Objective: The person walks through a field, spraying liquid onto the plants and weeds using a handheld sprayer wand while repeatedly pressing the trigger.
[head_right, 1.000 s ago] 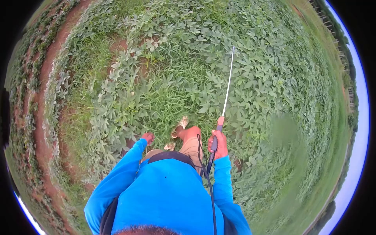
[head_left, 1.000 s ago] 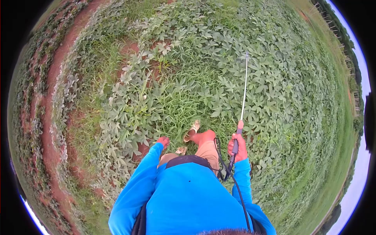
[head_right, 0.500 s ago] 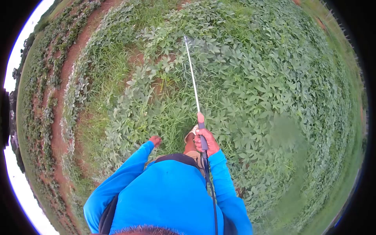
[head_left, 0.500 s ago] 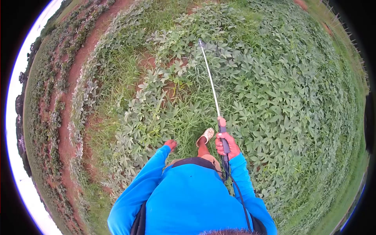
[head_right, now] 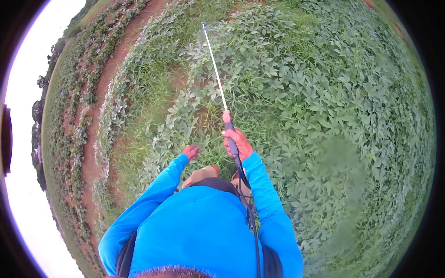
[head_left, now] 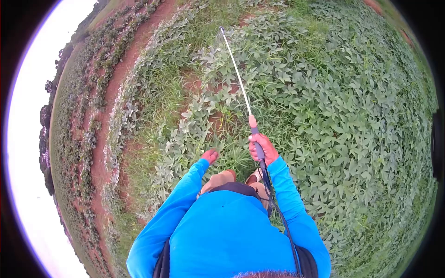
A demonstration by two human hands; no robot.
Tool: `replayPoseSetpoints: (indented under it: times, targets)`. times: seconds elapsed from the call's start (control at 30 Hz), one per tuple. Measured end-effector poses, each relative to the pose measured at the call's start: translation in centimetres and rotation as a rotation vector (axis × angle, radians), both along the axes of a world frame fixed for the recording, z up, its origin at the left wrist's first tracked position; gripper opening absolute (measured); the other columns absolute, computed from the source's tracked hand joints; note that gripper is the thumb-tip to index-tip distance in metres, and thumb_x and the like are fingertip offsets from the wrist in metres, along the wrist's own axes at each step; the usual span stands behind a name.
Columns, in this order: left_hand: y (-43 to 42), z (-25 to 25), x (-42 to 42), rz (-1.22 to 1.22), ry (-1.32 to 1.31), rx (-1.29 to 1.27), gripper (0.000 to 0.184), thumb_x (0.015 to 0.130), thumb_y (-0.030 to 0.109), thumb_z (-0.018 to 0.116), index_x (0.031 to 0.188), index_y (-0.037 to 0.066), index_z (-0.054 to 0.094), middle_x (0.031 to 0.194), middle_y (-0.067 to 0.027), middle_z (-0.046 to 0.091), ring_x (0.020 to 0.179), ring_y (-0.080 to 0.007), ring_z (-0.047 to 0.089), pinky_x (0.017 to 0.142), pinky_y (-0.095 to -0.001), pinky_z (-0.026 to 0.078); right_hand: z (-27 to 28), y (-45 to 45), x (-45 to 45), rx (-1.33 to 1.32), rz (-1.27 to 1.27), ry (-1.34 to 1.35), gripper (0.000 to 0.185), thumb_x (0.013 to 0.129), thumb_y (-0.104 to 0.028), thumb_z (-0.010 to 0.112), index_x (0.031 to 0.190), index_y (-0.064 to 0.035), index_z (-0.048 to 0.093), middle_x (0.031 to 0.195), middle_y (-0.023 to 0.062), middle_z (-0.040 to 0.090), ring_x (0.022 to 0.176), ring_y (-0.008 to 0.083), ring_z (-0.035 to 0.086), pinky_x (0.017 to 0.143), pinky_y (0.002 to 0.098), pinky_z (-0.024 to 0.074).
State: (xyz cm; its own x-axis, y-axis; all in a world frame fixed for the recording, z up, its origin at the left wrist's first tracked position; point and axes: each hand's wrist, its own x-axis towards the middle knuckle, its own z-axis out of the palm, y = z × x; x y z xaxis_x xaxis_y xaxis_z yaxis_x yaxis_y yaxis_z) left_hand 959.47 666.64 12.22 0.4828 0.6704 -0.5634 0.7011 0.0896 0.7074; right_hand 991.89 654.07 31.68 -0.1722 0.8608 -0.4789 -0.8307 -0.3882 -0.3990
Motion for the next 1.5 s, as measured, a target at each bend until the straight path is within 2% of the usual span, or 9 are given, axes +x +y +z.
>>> replayPoseSetpoints:
  times: [0.1,0.2,0.47,0.67,0.8,0.87,0.97,1.27,1.5]
  targets:
    - [0.3,0.5,-2.8,0.127,0.217,-0.212,0.029,0.083,0.035,0.052,0.095,0.009,0.062,0.073,-0.0067,0.062,0.052,-0.0171,0.052,0.049,-0.0312,0.042,1.5,-0.7,0.8,0.001,-0.037,-0.044,0.026,0.079,-0.028,0.063,0.085,-0.0086,0.046,0.058,0.0003,0.046,0.039,0.0074,0.04,0.032,0.0219,0.0326]
    - [-0.3,2.2,-4.5,0.24,0.302,-0.251,0.029,0.083,0.036,0.052,0.093,0.01,0.062,0.068,-0.0045,0.059,0.047,-0.0163,0.047,0.044,-0.0299,0.037,1.7,-2.7,1.0,-0.019,-0.068,-0.083,0.026,0.079,-0.028,0.063,0.085,-0.008,0.047,0.058,0.0006,0.046,0.038,0.0079,0.04,0.031,0.0224,0.0323]
    - [1.1,0.4,-2.9,0.118,0.129,-0.173,0.034,0.082,0.038,0.052,0.091,0.006,0.061,0.071,-0.0089,0.061,0.052,-0.0188,0.054,0.049,-0.0313,0.044,2.3,-8.7,1.2,-0.142,-0.21,-0.129,0.025,0.079,-0.025,0.064,0.085,-0.007,0.049,0.058,0.0002,0.047,0.038,0.0066,0.04,0.031,0.0207,0.0312]
    - [4.0,-1.3,4.6,-0.121,0.242,0.181,0.043,0.083,0.042,0.051,0.1,0.005,0.063,0.089,-0.0191,0.065,0.079,-0.0329,0.063,0.072,-0.039,0.049,2.0,-13.9,2.3,-0.254,-0.345,-0.194,0.023,0.082,-0.022,0.06,0.086,-0.0104,0.041,0.058,-0.0008,0.045,0.039,0.0064,0.04,0.032,0.021,0.0327]
    - [4.8,-0.8,9.5,-0.219,0.176,0.165,0.043,0.084,0.042,0.049,0.101,0.005,0.063,0.099,-0.0223,0.062,0.098,-0.0379,0.057,0.087,-0.0408,0.043,3.3,-16.6,3.0,-0.375,-0.5,-0.178,0.024,0.079,-0.025,0.065,0.084,-0.0085,0.048,0.06,-0.0007,0.047,0.044,0.0059,0.042,0.038,0.0199,0.0336]
    - [4.1,0.3,11.8,-0.246,0.114,0.258,0.042,0.083,0.041,0.049,0.097,0.004,0.063,0.091,-0.0196,0.064,0.082,-0.0339,0.062,0.074,-0.0402,0.048,3.9,-17.1,3.7,-0.418,-0.548,-0.177,0.024,0.079,-0.025,0.064,0.085,-0.0083,0.047,0.059,0.0001,0.047,0.043,0.0069,0.043,0.037,0.0203,0.034]
    - [5.1,-2.5,13.4,-0.159,0.18,-0.134,0.033,0.081,0.036,0.051,0.089,0.005,0.062,0.07,-0.0077,0.059,0.045,-0.0154,0.051,0.041,-0.0317,0.041,3.8,-17.3,5.5,-0.48,-0.652,-0.235,0.024,0.08,-0.024,0.063,0.088,-0.0081,0.047,0.058,0.0014,0.046,0.041,0.0092,0.043,0.034,0.0224,0.034]
    - [8.9,-5.7,23.3,-0.244,0.167,-0.39,0.027,0.082,0.032,0.053,0.09,0.007,0.059,0.065,-0.005,0.056,0.043,-0.0137,0.047,0.038,-0.0306,0.037,2.0,-10.3,16.4,-0.399,-0.711,-0.076,0.019,0.085,-0.025,0.058,0.085,-0.0098,0.047,0.058,-0.0001,0.041,0.04,0.0079,0.037,0.032,0.0224,0.0303]
    - [14.5,-8.1,32.5,-0.115,0.02,-0.484,0.03,0.082,0.033,0.053,0.091,0.005,0.06,0.07,-0.0057,0.059,0.044,-0.0133,0.048,0.037,-0.0288,0.035,4.0,0.2,22.1,-0.317,-0.389,0.196,0.019,0.085,-0.027,0.056,0.083,-0.0112,0.045,0.062,-0.0015,0.04,0.043,0.0056,0.034,0.035,0.0205,0.0307]
